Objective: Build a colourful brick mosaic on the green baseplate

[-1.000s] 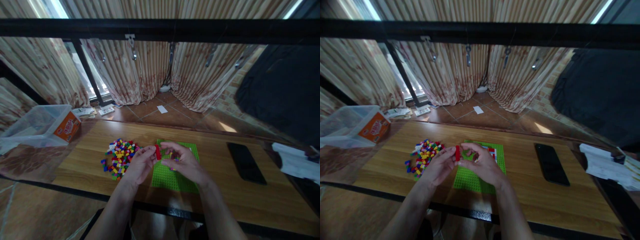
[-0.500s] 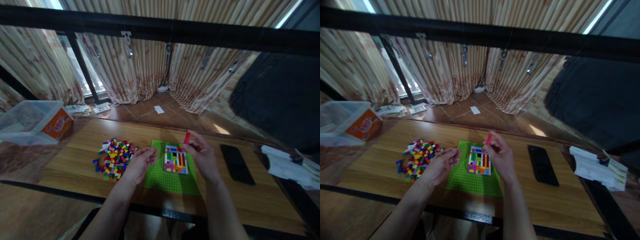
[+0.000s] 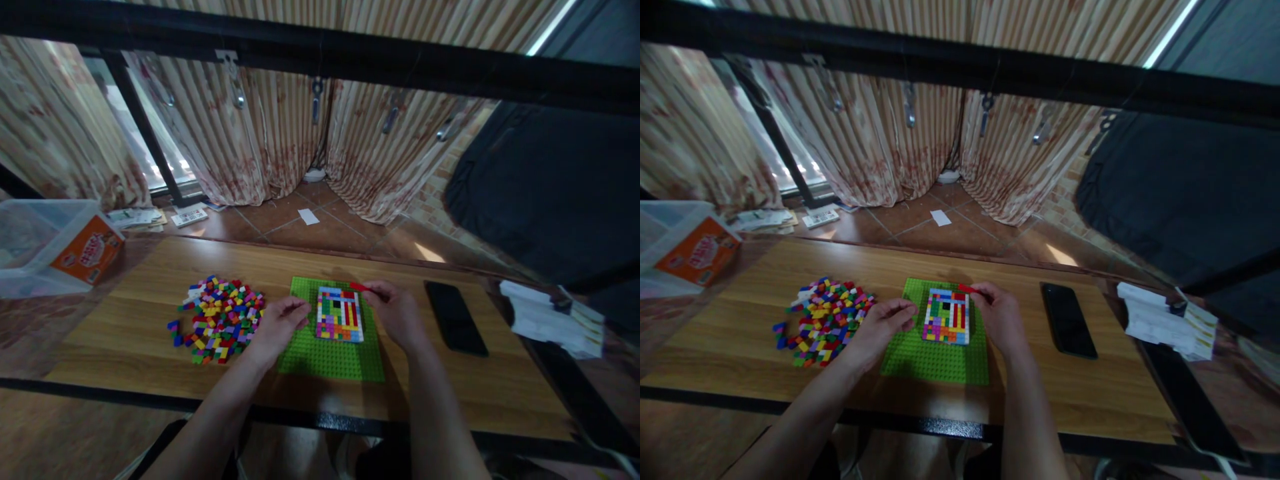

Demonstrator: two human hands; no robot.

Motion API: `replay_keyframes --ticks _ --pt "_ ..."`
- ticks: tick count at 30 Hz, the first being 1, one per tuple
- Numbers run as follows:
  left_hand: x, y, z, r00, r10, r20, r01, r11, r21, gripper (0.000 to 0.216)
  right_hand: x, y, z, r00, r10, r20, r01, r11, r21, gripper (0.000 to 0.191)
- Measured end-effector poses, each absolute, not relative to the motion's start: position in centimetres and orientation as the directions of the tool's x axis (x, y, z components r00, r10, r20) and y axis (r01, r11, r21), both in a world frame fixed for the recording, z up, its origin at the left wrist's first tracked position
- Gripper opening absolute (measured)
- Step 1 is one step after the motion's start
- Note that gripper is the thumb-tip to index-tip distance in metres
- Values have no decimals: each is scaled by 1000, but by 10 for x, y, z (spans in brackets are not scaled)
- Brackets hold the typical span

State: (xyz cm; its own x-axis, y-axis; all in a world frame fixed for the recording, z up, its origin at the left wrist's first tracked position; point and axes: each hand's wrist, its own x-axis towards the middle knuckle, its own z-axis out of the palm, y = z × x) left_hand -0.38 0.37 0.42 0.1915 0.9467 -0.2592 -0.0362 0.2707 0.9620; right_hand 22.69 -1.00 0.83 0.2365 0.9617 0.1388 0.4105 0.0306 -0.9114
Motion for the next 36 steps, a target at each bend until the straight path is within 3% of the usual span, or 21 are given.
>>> replay_keyframes --ticks 4,10,20,25,32,36 --pt "-4 12 0 214 968 -133 147 103 984 21 229 -7 2 219 962 166 542 22 -840 20" --pt "1 18 2 237 967 88 348 -169 922 25 226 -2 -1 191 962 192 624 32 -781 18" --pt "15 23 1 360 913 191 495 -360 791 39 224 -2 -2 103 980 170 617 71 -784 15" --pt "29 31 3 392 901 188 483 -375 791 37 220 -1 1 124 971 202 626 81 -775 13" --pt "51 38 -6 316 943 105 415 -236 878 24 220 0 -2 177 968 176 590 39 -807 11" --pt "55 40 -8 273 960 66 369 -168 914 21 223 2 -10 191 974 119 485 12 -874 13"
